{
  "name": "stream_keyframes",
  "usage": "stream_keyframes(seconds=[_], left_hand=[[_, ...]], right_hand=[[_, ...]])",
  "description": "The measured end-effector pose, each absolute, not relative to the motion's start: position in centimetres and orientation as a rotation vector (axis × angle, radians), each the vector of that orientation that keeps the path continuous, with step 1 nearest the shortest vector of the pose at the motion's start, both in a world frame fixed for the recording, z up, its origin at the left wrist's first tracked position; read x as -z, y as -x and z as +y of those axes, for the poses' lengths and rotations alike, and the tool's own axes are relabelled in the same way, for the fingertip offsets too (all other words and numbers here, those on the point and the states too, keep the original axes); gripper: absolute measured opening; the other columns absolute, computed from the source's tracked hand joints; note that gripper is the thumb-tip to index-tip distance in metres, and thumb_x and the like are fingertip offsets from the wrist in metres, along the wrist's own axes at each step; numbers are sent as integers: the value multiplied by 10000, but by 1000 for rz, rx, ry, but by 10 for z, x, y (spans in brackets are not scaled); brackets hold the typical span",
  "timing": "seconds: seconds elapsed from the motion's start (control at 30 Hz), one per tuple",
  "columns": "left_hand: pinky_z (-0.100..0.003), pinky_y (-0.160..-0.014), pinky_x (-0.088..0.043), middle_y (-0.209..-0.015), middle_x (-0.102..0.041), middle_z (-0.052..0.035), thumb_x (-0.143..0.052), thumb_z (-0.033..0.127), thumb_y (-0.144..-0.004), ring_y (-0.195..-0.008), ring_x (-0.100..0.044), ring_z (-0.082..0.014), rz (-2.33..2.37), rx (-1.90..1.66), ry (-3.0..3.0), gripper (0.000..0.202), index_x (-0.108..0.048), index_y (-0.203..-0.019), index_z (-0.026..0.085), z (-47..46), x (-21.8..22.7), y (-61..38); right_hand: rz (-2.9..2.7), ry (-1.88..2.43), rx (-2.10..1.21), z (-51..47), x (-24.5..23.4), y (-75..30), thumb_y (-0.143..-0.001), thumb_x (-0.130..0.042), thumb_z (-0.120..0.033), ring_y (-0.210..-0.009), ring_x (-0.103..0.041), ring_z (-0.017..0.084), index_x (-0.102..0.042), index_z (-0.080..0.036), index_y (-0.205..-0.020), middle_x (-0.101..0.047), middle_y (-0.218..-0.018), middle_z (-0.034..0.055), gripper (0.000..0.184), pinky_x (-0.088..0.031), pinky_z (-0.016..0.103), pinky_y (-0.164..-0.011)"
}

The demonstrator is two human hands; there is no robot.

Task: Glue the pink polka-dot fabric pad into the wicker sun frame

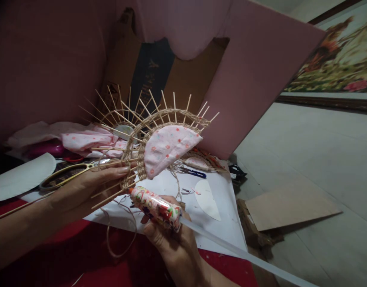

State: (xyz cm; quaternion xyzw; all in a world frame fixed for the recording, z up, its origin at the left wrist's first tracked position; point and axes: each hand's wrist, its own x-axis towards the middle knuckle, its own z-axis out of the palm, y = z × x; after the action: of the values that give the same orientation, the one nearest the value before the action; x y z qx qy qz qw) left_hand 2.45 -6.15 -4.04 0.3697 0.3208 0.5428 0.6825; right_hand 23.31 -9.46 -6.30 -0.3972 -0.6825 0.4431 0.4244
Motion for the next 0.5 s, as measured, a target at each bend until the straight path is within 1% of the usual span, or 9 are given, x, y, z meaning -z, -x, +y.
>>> stream_keyframes(seconds=[0.07,0.1,0.17,0.23,0.4,0.5], left_hand=[[-296,-910,-478,-1164,-666,-53,-681,190,-746,-1047,-612,-210,719,-1222,-828,272,-681,-1017,214,-62,40,-24],[-291,-905,-481,-1155,-672,-54,-682,188,-745,-1040,-618,-209,715,-1224,-830,268,-686,-1012,214,-63,40,-25],[-280,-893,-487,-1137,-681,-55,-680,187,-746,-1023,-627,-205,710,-1225,-836,263,-693,-1007,216,-64,40,-25],[-275,-882,-491,-1126,-685,-54,-679,189,-748,-1008,-631,-200,712,-1224,-840,252,-695,-998,217,-64,41,-25],[-268,-859,-496,-1095,-689,-42,-683,190,-749,-961,-635,-178,720,-1238,-841,197,-687,-945,211,-64,41,-25],[-260,-846,-499,-1029,-702,-32,-699,179,-735,-931,-640,-169,755,-1248,-796,198,-680,-928,213,-64,40,-26]], right_hand=[[-1697,972,-1123,-95,63,-232,-808,-598,-458,-794,-613,212,-678,-193,-801,-672,-861,61,277,-507,331,-739],[-1692,958,-1130,-95,63,-232,-813,-597,-449,-803,-619,212,-680,-196,-798,-679,-878,62,266,-510,332,-749],[-1662,936,-1134,-96,63,-231,-808,-610,-436,-817,-628,214,-684,-213,-874,-691,-885,56,244,-518,332,-755],[-1605,950,-1134,-97,63,-230,-788,-638,-432,-826,-637,216,-675,-231,-946,-701,-878,46,258,-524,333,-763],[-1466,1031,-1138,-100,66,-228,-734,-691,-449,-938,-635,242,-675,-236,-950,-709,-911,46,304,-504,368,-875],[-1482,1050,-1145,-102,64,-227,-726,-682,-490,-936,-644,251,-682,-239,-923,-716,-901,51,319,-514,370,-872]])
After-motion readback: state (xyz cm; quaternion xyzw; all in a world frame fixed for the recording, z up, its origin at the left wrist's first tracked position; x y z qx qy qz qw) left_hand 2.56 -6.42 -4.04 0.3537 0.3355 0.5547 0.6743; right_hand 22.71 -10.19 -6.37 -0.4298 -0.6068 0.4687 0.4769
